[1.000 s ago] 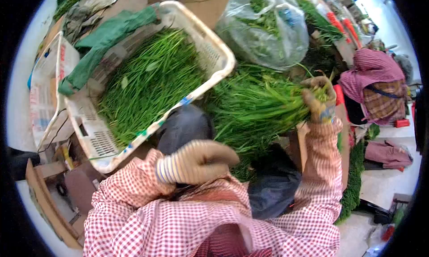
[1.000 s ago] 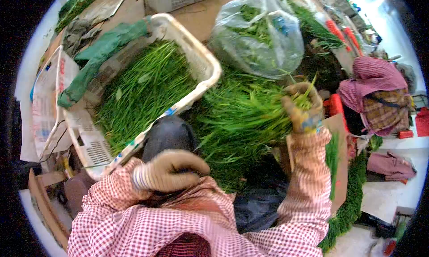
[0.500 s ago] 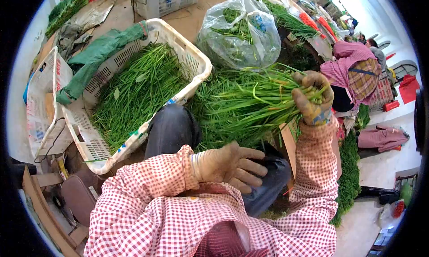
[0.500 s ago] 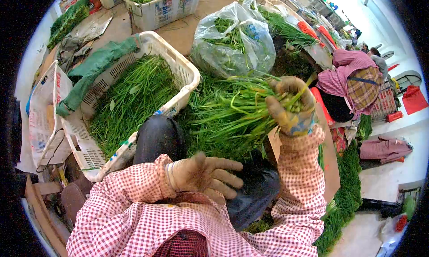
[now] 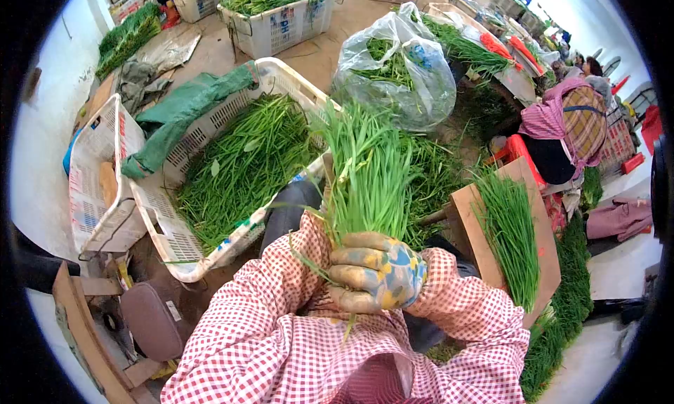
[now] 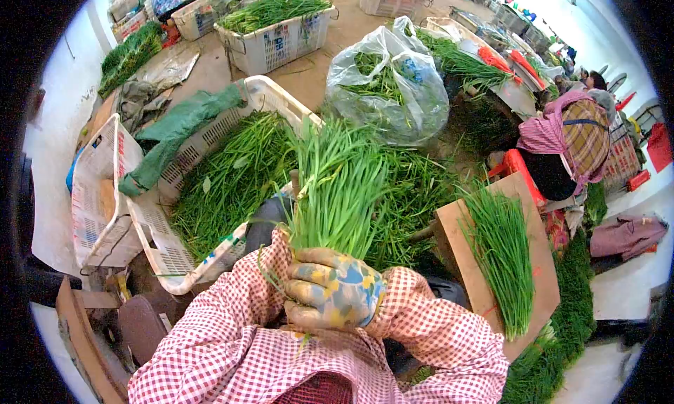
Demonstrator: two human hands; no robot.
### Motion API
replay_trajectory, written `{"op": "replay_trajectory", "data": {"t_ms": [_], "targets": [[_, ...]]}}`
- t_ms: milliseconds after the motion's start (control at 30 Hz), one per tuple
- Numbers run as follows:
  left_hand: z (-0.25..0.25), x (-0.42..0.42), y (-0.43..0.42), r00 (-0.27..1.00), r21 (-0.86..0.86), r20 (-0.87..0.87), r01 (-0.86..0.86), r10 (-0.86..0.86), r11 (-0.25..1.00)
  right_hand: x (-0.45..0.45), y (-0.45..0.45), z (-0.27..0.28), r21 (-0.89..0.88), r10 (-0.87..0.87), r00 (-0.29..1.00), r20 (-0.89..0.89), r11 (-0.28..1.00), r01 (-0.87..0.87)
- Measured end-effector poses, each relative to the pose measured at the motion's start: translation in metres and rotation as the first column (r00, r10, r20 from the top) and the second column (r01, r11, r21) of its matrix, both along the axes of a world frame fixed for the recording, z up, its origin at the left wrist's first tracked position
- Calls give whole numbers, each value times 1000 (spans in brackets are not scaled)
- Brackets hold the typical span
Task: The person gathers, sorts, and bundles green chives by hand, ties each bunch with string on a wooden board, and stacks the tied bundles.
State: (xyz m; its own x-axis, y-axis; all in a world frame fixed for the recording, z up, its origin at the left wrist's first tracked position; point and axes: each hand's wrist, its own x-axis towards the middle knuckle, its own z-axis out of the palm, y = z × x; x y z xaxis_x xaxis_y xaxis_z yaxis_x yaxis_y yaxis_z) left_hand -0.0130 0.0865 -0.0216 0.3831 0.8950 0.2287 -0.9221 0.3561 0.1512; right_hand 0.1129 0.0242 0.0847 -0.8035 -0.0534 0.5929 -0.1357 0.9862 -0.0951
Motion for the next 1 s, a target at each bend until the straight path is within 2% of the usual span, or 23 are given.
{"op": "replay_trajectory", "data": {"t_ms": [33,100,133,167,233,267,300,333,400,433,467,533,600,633,667,700,733,767,800,833,867,933,1000], "targets": [[-3,-5,2,998,-4,-53,-29,29,1000,-3,1,2,4,-2,1000,-9,1000,3],[-8,-8,9,990,1,-125,-66,66,998,-8,3,19,-145,31,996,86,989,-18],[-9,-8,14,984,8,-160,-81,81,997,-2,4,39,-201,63,977,203,979,-21],[-9,-9,18,976,21,-195,-97,99,995,7,13,54,-190,60,976,207,982,-20],[-7,-9,26,961,47,-245,-119,127,992,37,36,77,-356,58,982,180,935,10],[-6,-9,31,952,55,-276,-122,133,991,66,39,61,-496,-306,948,87,812,308],[-4,-7,35,944,72,-299,-125,141,990,81,44,56,-640,-533,839,111,608,470],[-2,-5,39,934,91,-326,-122,145,988,96,50,51,-780,-706,693,149,347,522],[5,5,46,913,137,-380,-105,150,985,105,74,46,-908,-687,674,273,47,417],[8,13,50,900,166,-409,-91,152,982,113,90,20,-938,-631,726,274,-9,346],[14,22,51,885,208,-436,-76,162,975,125,116,-29,-939,-655,706,270,-17,344],[29,46,59,852,302,-485,-47,195,952,132,134,-35,-941,-706,664,248,-12,338],[54,71,65,796,334,-550,-68,253,940,101,119,31,-999,-500,865,37,6,47],[57,87,83,753,400,-593,-34,287,916,107,123,38,-999,-529,848,26,26,47],[61,103,100,707,463,-628,2,326,886,116,127,43,-978,-583,811,-52,194,78],[72,121,108,748,454,-604,39,275,890,129,129,50,-929,-621,773,-132,349,121],[91,138,111,783,444,-581,78,221,893,147,128,61,-922,-696,713,-88,329,206],[108,152,110,770,583,-563,113,300,804,162,128,67,-916,-714,693,-99,337,217],[123,164,107,761,704,-529,147,375,695,177,127,70,-905,-675,701,-229,413,101],[129,176,107,770,710,-527,167,360,684,192,126,71,-876,-625,695,-357,482,-16],[133,187,108,720,795,-499,159,482,585,215,128,72,-775,-595,753,-280,604,189],[129,210,112,673,868,-446,165,591,468,238,121,68,-756,-626,730,-276,610,238],[88,239,125,555,883,-468,261,688,390,245,117,54,-832,-688,646,-331,536,144]]}}
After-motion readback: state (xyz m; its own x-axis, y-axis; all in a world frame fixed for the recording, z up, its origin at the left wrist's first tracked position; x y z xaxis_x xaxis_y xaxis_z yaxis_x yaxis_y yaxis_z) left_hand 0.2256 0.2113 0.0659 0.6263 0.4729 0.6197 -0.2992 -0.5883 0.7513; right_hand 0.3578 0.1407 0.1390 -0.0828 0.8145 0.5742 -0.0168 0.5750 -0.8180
